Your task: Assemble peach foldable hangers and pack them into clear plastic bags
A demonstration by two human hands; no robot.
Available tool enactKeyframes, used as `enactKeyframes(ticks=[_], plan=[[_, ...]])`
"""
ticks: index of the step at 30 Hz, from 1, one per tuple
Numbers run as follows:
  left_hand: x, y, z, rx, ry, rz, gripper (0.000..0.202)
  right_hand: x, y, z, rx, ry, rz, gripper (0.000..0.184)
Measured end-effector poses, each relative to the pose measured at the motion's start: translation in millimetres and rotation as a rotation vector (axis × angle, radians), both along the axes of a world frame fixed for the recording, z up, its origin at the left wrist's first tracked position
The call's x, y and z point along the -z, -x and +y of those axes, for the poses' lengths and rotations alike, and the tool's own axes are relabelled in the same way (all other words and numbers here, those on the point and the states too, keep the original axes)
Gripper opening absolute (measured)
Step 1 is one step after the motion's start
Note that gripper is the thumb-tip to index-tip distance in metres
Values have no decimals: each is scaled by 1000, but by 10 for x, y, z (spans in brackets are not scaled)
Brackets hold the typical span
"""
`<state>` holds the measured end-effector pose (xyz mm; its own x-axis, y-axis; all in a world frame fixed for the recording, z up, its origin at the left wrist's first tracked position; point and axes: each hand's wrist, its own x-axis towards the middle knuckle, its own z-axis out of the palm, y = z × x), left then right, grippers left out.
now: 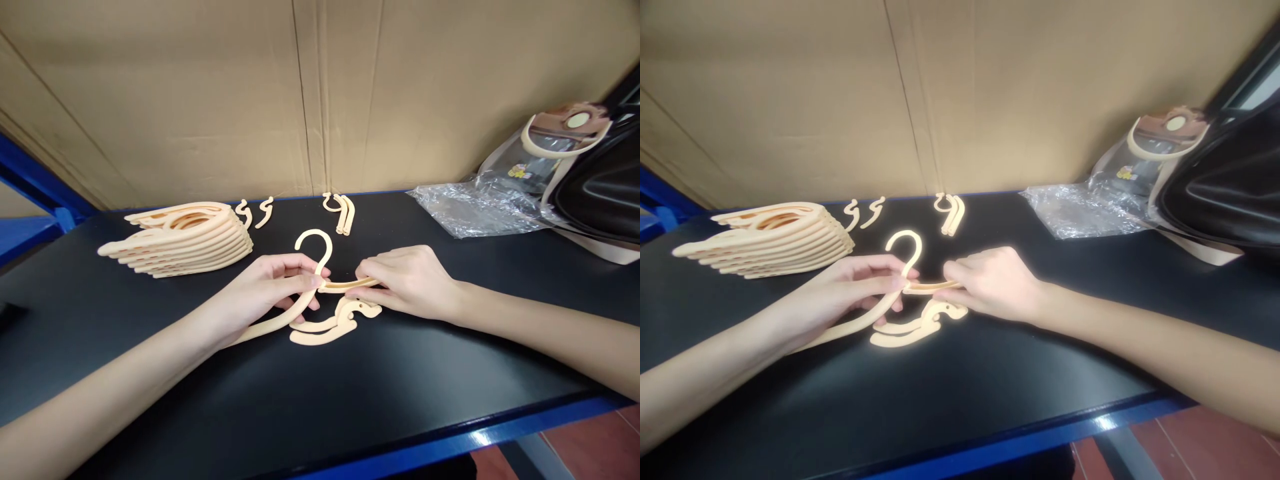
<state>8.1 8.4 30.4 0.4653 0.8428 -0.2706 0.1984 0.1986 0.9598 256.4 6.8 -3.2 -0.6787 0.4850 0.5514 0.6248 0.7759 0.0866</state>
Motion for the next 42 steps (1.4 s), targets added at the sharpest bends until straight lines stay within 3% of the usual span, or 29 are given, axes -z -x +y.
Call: enactKeyframes(ticks=[12,24,35,38,42], plan=[[10,3,12,24,-25,0,13,4,10,-5,-3,42,83,42],[13,51,54,42,-5,23,14,-17,8,2,68,321,117,46],[-6,7,46,26,-39,94,21,-58,30,13,91,424,141,43],[-1,-3,-5,49,-194,215,23,-9,20,30,73,347,137,44],[10,-27,-134,65,-755,543,29,14,9,62,33,237,127,45]])
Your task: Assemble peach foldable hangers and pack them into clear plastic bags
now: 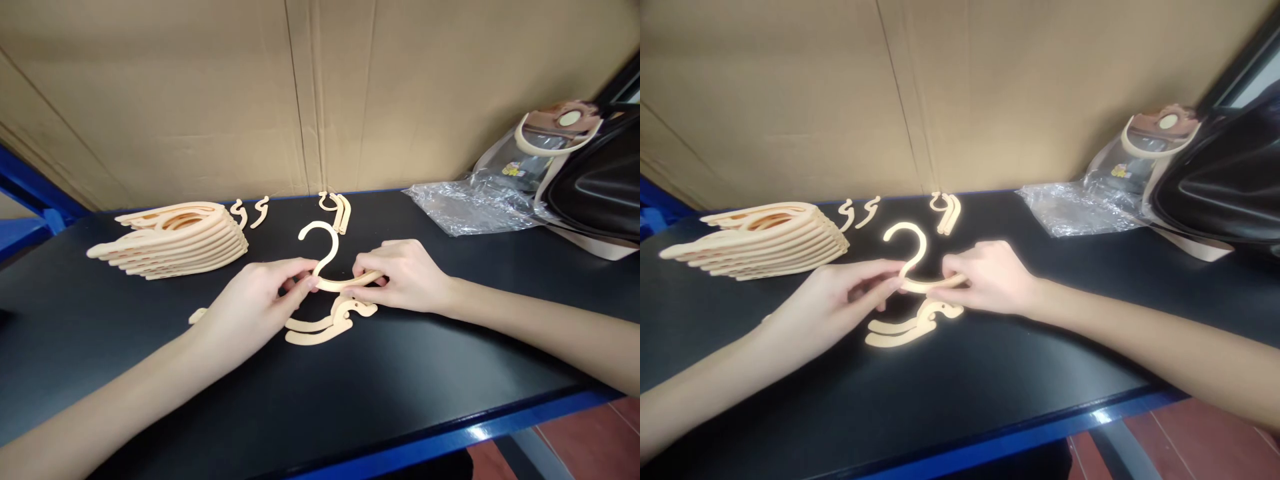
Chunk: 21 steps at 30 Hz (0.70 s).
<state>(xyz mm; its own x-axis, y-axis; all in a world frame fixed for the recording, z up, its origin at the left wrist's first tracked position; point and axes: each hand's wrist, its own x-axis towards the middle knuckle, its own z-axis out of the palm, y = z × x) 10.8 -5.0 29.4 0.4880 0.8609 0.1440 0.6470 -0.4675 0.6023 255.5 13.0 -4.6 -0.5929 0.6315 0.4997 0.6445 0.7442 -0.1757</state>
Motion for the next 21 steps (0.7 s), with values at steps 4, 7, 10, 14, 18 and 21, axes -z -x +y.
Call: enactKeyframes(ticks=[4,7,10,14,18,21], plan=[[50,4,-75,59,-463,275,32,-53,11,3,2,-117,-12,45],[90,29,-75,84,-613,359,35,-89,18,-20,-1,-199,6,40],[108,47,-70,79,-625,355,35,-107,6,-43,67,-284,79,34],[115,33,-80,56,-635,324,32,-100,-10,-63,50,-329,151,23],[130,-4,-87,108,-713,305,35,-82,17,-78,-208,-244,66,30],[137,-21,-85,200,-723,297,36,-94,32,-76,-223,-149,85,27]])
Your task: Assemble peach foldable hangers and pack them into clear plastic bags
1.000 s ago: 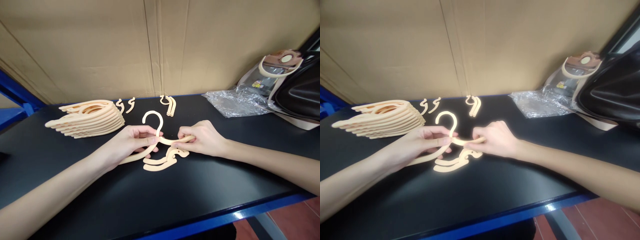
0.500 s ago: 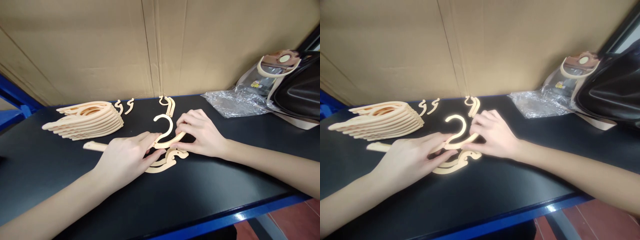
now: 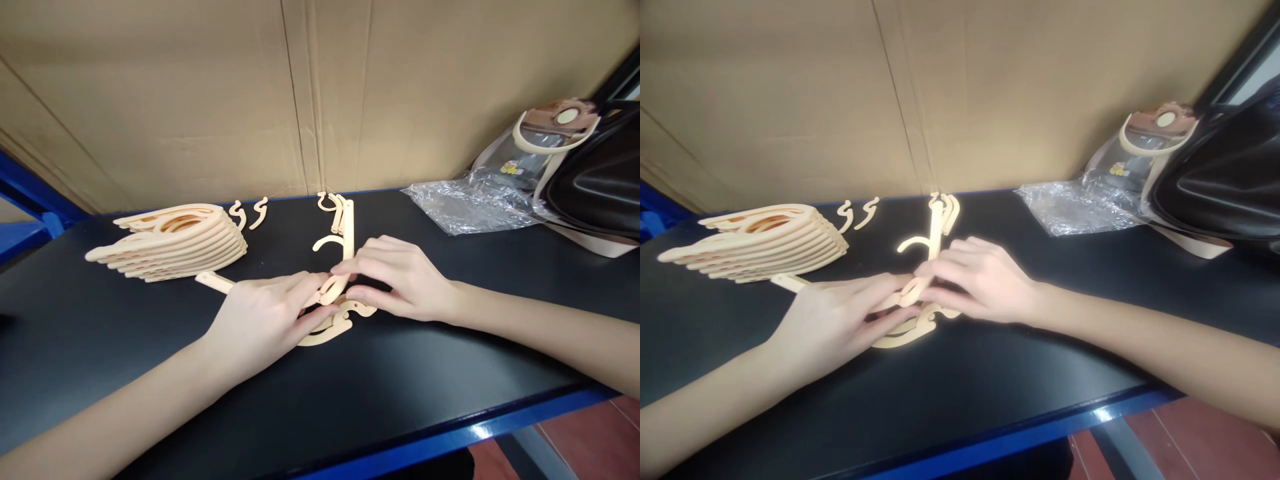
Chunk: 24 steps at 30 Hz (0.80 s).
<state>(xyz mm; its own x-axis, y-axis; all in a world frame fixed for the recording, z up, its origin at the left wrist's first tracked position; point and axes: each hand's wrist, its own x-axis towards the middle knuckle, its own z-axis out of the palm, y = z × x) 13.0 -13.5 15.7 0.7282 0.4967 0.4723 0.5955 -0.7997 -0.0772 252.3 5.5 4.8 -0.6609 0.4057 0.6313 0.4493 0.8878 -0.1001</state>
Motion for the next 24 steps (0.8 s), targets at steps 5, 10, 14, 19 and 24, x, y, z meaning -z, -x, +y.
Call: enactKeyframes(ticks=[5,10,14,19,24], plan=[[-25,25,38,39,-49,81,36,8,-39,84,214,228,237,16],[-32,68,117,-17,-107,122,33,72,-67,178,319,342,312,11],[6,75,166,-42,-23,83,28,72,-51,176,309,333,175,17],[55,56,182,-23,84,27,25,64,-44,172,345,316,29,24],[94,50,152,16,89,14,29,92,-52,193,414,316,-48,26]])
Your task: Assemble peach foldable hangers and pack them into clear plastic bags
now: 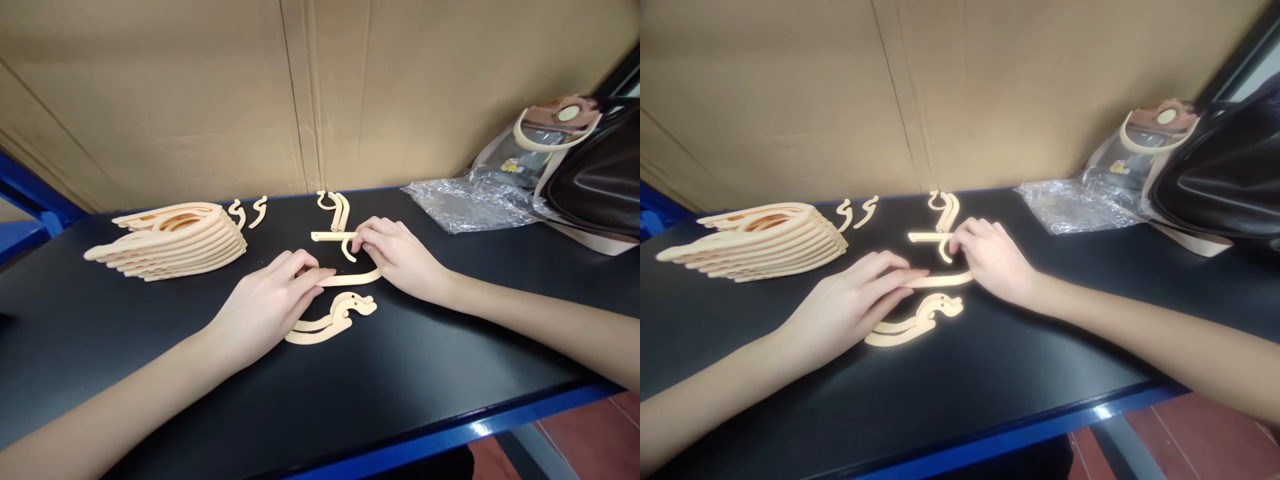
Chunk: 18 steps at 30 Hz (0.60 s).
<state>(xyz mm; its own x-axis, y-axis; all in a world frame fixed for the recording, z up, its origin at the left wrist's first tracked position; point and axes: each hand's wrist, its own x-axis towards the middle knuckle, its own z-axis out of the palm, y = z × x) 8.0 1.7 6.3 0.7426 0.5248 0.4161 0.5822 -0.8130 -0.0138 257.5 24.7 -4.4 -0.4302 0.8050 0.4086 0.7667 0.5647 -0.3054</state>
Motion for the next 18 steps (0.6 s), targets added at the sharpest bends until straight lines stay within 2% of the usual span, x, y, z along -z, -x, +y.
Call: enactKeyframes(ticks=[4,8,13,18], plan=[[0,-19,-42,35,20,-2,31,0,-2,3,5,8,-14,26],[-63,-66,-120,68,23,-61,26,-27,4,-12,-12,-62,42,13],[-141,-107,-244,157,-53,28,26,-46,21,-48,-202,-161,55,13],[-148,-133,-295,168,-156,124,12,-31,25,-66,-363,-191,-26,21]])
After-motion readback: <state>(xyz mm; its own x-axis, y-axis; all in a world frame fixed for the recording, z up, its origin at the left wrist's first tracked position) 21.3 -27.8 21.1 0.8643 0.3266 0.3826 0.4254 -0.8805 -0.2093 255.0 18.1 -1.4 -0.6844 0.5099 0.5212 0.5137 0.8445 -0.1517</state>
